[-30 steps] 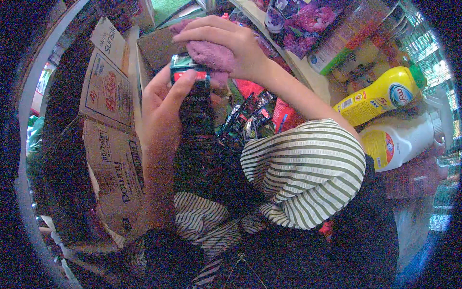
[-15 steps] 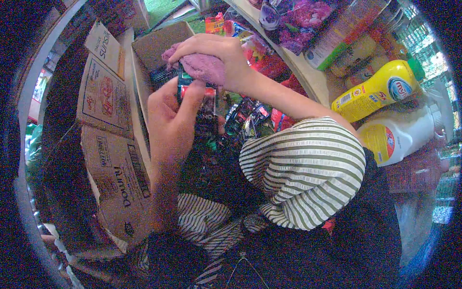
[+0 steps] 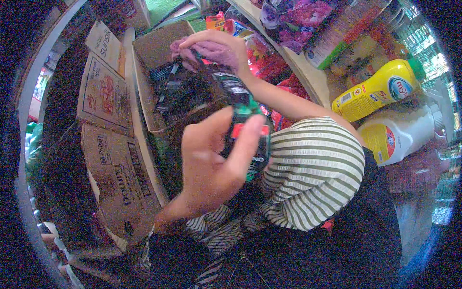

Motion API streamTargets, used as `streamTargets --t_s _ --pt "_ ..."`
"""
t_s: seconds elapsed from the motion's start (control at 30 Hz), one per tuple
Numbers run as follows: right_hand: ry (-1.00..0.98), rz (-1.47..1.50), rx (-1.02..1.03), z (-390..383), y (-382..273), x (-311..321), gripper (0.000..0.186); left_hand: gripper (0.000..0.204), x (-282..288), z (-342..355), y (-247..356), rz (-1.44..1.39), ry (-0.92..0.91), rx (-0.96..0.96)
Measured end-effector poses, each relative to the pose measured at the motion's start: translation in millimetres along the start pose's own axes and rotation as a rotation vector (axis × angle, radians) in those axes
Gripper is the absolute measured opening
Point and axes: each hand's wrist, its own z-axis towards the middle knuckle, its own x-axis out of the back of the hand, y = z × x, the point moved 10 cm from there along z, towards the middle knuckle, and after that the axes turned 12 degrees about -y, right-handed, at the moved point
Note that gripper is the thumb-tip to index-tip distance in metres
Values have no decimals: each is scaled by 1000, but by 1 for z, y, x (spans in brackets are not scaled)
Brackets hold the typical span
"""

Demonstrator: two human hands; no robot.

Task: The person sits on the floor and wipes small packaged items with a pink cloth. They pick up items from a cardboard box, wipe them, and place them back into the box or on the floor.

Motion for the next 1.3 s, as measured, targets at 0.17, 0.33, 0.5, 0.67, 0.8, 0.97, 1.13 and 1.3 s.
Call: streamTargets --t_s 0.17,0.33,0.5,0.67,0.8,0.97,1.13,1.3 --pt "28 69 -36 -3 16 15 22 6 -16 -3 20 124 -166 28" --pt "-66 324 -11 -2 35 17 19 4 -26 -9 31 100 -222 -5" --pt "8 -23 -160 -24 73 47 19 11 -56 -28 39 -30 -380 7" --pt "-10 -50 -80 -21 67 52 18 10 -57 -34 50 -10 -390 -46" --pt "0 -82 -201 -43 103 78 17 16 -70 -50 74 -156 -362 -233" --pt "39 -74 -247 -50 111 74 17 14 -57 -48 83 -69 -357 -243" --pt "-209 -75 -318 -80 137 57 19 10 -68 -50 75 -123 -392 -169" --pt "-183 55 -472 -118 166 45 25 5 -68 -46 55 -220 -361 -57"
